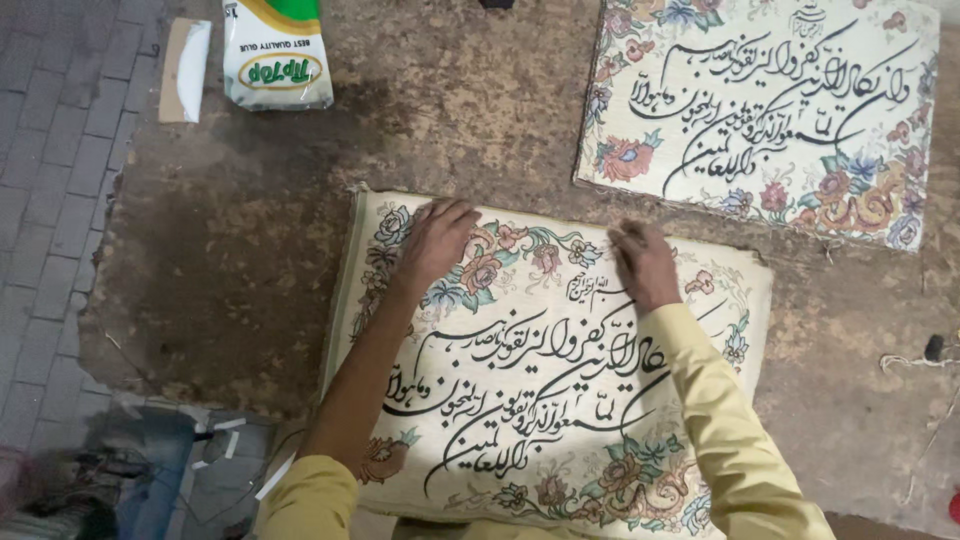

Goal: The person unfolds a large textile panel with Arabic calligraphy and floral motifs, then places it onto a brown backing board on a workbench. They repeatedly smooth and press the textile with both hands to align and flatten it against the board.

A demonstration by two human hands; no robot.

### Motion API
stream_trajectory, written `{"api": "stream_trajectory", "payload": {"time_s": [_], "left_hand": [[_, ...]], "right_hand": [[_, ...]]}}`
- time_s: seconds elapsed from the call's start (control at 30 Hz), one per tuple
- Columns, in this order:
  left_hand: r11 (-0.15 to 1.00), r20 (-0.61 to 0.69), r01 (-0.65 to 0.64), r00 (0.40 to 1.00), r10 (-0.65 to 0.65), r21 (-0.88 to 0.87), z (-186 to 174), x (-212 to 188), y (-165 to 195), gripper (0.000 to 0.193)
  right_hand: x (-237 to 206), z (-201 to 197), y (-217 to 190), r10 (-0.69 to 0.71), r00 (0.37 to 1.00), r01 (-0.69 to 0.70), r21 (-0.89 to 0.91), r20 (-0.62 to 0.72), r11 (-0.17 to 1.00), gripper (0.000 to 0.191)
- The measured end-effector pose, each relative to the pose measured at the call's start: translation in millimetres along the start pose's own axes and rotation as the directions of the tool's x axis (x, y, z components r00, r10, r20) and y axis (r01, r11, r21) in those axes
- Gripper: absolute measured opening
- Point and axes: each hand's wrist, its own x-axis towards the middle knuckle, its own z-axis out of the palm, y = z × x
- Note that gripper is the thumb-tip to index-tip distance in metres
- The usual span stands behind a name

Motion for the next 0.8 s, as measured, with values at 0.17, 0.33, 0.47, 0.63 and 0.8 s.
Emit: {"api": "stream_trajectory", "payload": {"time_s": [0.17, 0.33, 0.47, 0.63, 0.8], "left_hand": [[0.968, 0.045, 0.111, 0.994, -0.103, -0.226, -16.3, 18.0, -56.2, 0.016], [0.961, 0.078, 0.124, 0.991, -0.108, -0.247, -38.8, 9.9, -101.4, 0.024], [0.931, 0.120, 0.161, 0.985, -0.127, -0.328, -40.3, 7.3, -121.8, 0.025], [0.877, 0.231, 0.274, 0.953, -0.194, -0.395, -29.0, 9.5, -132.7, 0.020], [0.855, 0.299, 0.375, 0.914, -0.276, -0.358, -21.0, 9.9, -131.3, 0.014]], "right_hand": [[-2.6, -21.4, 51.1, -0.076, 0.997, 0.077, 0.040, -0.026, 0.996, 0.020], [-11.4, -19.0, 81.7, 0.303, 0.936, -0.353, 0.456, 0.181, 0.817, 0.023], [-13.2, -13.6, 83.0, 0.272, 0.959, -0.285, 0.265, 0.084, 0.921, 0.017], [-11.2, -15.0, 80.3, 0.246, 0.967, -0.255, 0.306, 0.066, 0.917, 0.007], [-10.1, -8.7, 84.1, 0.398, 0.908, -0.402, 0.525, 0.127, 0.750, 0.012]]}}
